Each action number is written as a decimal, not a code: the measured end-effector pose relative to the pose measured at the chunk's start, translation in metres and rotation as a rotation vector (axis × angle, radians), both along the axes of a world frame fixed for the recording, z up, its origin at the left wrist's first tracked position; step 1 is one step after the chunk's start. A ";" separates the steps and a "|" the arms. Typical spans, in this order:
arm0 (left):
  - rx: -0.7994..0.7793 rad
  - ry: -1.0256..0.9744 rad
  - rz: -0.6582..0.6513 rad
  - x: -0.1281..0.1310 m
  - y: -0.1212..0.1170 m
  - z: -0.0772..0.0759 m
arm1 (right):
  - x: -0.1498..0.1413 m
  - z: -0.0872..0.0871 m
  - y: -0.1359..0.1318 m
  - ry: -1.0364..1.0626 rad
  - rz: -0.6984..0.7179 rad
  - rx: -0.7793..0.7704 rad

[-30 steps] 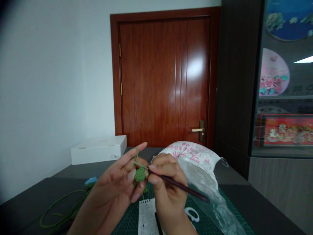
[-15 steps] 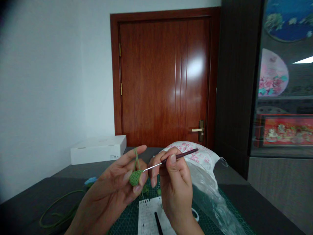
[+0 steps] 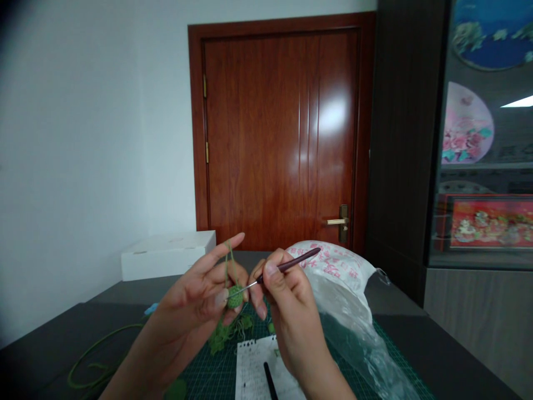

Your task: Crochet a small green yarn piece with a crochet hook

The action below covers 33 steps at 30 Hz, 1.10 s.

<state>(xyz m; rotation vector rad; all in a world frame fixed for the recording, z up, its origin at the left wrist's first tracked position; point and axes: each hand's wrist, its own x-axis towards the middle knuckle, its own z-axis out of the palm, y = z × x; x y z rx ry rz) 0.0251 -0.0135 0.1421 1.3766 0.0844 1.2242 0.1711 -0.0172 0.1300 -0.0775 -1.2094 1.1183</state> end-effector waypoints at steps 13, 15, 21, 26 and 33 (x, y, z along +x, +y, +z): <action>0.135 0.080 0.261 -0.005 -0.004 -0.007 | -0.003 -0.003 0.005 -0.011 -0.329 0.299; 0.123 0.092 0.268 -0.004 -0.005 -0.008 | -0.005 -0.003 0.003 0.002 -0.342 0.299; 0.104 0.063 0.250 0.001 -0.005 -0.005 | -0.004 -0.007 0.005 0.054 -0.307 0.233; 0.086 0.062 0.275 0.003 -0.008 -0.004 | -0.001 -0.006 0.005 0.082 -0.213 0.147; 0.042 0.066 0.265 0.004 -0.010 -0.002 | 0.004 -0.001 0.008 0.042 -0.140 0.171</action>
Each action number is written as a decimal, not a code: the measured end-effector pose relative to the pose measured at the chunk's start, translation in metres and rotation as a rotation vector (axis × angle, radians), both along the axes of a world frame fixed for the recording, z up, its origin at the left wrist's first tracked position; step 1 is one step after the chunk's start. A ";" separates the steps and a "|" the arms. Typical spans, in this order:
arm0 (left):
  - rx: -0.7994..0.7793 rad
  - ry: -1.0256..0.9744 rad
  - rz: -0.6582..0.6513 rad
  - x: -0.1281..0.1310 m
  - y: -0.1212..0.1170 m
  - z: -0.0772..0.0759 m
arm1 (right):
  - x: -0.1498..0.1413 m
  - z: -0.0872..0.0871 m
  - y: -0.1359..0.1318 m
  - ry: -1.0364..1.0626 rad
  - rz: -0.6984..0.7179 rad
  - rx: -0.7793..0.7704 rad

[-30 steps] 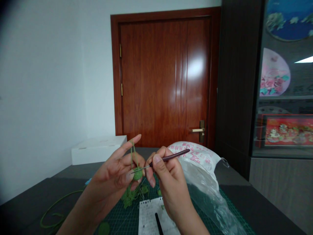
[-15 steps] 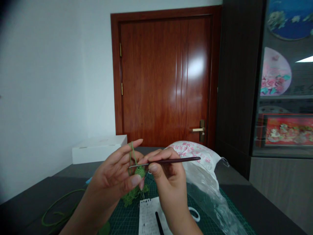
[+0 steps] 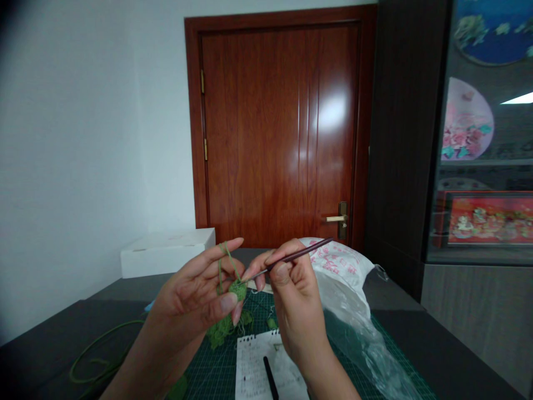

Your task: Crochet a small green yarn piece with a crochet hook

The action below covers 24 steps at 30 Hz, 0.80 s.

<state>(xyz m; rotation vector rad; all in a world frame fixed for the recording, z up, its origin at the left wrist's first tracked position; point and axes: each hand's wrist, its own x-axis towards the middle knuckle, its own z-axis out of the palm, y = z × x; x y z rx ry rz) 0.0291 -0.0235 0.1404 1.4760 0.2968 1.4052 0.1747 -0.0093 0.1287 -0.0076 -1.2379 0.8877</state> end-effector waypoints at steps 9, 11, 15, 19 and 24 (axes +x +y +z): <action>-0.003 -0.009 -0.019 0.001 0.001 -0.001 | 0.015 0.005 -0.003 -0.121 -0.177 0.193; -0.002 -0.015 -0.014 0.000 0.001 -0.001 | 0.017 0.006 -0.006 -0.153 -0.255 0.258; 0.005 -0.003 0.014 0.000 0.000 -0.002 | 0.023 0.007 -0.013 -0.226 -0.386 0.359; 0.017 -0.002 0.028 0.001 -0.001 -0.002 | 0.030 0.005 -0.014 -0.316 -0.476 0.455; 0.020 -0.007 0.051 0.001 -0.001 -0.002 | 0.034 0.002 -0.014 -0.420 -0.552 0.562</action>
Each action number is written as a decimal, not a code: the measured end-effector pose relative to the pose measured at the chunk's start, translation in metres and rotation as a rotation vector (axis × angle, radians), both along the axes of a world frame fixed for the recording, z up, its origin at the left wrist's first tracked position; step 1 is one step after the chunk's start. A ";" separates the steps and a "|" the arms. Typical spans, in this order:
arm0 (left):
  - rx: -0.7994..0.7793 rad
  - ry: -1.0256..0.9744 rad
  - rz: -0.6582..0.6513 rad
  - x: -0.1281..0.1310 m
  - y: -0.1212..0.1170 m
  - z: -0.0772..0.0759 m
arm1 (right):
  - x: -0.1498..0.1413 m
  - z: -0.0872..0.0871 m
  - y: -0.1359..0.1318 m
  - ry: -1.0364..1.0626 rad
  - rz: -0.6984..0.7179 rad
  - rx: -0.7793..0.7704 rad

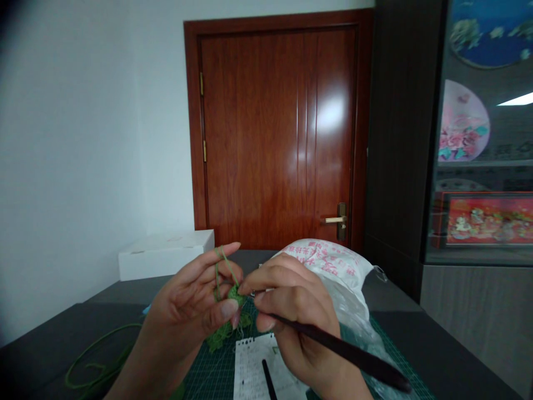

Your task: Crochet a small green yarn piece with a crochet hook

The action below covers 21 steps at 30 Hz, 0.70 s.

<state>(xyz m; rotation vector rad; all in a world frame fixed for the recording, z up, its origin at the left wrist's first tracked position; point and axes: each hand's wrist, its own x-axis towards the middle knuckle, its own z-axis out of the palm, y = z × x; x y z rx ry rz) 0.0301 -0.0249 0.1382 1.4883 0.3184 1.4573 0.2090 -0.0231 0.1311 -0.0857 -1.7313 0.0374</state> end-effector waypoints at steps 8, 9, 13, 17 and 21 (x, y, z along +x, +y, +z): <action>0.041 0.002 0.067 0.001 -0.004 0.001 | -0.003 -0.001 -0.002 -0.037 -0.111 0.075; 0.045 -0.005 0.089 0.001 -0.005 0.002 | -0.004 -0.001 -0.003 -0.039 -0.130 0.066; 0.041 -0.053 0.145 0.005 -0.013 0.003 | -0.009 -0.005 -0.003 0.002 -0.129 0.087; 0.054 -0.083 0.166 0.005 -0.015 0.004 | -0.015 -0.017 -0.002 0.104 -0.129 0.099; 0.087 -0.070 0.194 0.004 -0.013 0.002 | -0.023 -0.021 -0.002 0.254 -0.078 0.055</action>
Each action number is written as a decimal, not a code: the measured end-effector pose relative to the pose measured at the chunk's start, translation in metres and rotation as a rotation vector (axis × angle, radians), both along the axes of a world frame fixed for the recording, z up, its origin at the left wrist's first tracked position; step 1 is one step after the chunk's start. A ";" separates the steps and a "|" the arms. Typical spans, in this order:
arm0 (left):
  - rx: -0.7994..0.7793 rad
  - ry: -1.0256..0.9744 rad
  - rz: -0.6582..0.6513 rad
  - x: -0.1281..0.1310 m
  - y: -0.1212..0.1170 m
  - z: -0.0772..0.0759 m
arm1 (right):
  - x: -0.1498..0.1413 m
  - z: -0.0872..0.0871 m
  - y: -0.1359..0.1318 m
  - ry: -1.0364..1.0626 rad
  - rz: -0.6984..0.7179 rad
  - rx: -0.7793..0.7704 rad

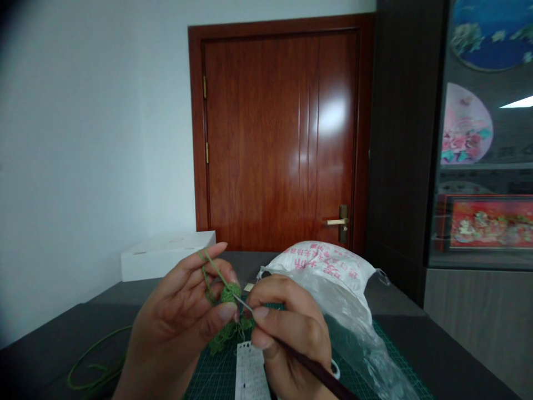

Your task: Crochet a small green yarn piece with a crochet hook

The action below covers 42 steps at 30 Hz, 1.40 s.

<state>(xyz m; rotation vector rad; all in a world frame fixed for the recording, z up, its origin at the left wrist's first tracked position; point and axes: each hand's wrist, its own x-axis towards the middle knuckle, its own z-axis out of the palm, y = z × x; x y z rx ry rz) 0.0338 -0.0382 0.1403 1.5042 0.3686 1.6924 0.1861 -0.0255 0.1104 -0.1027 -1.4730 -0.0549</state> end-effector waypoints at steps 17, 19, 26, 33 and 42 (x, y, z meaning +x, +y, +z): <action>-0.020 -0.090 0.010 0.004 -0.005 -0.003 | -0.008 -0.012 0.005 -0.043 0.126 -0.102; -0.033 -0.086 -0.017 0.002 -0.004 -0.003 | -0.008 -0.012 0.008 -0.026 0.180 -0.081; -0.064 -0.058 -0.196 0.003 0.002 -0.006 | -0.006 -0.006 0.012 -0.032 0.198 -0.103; -0.083 -0.031 -0.127 0.005 0.006 -0.008 | -0.011 -0.001 0.004 -0.030 -0.104 -0.065; 0.091 0.036 0.117 0.007 0.013 -0.009 | -0.013 0.003 0.006 -0.036 -0.413 0.146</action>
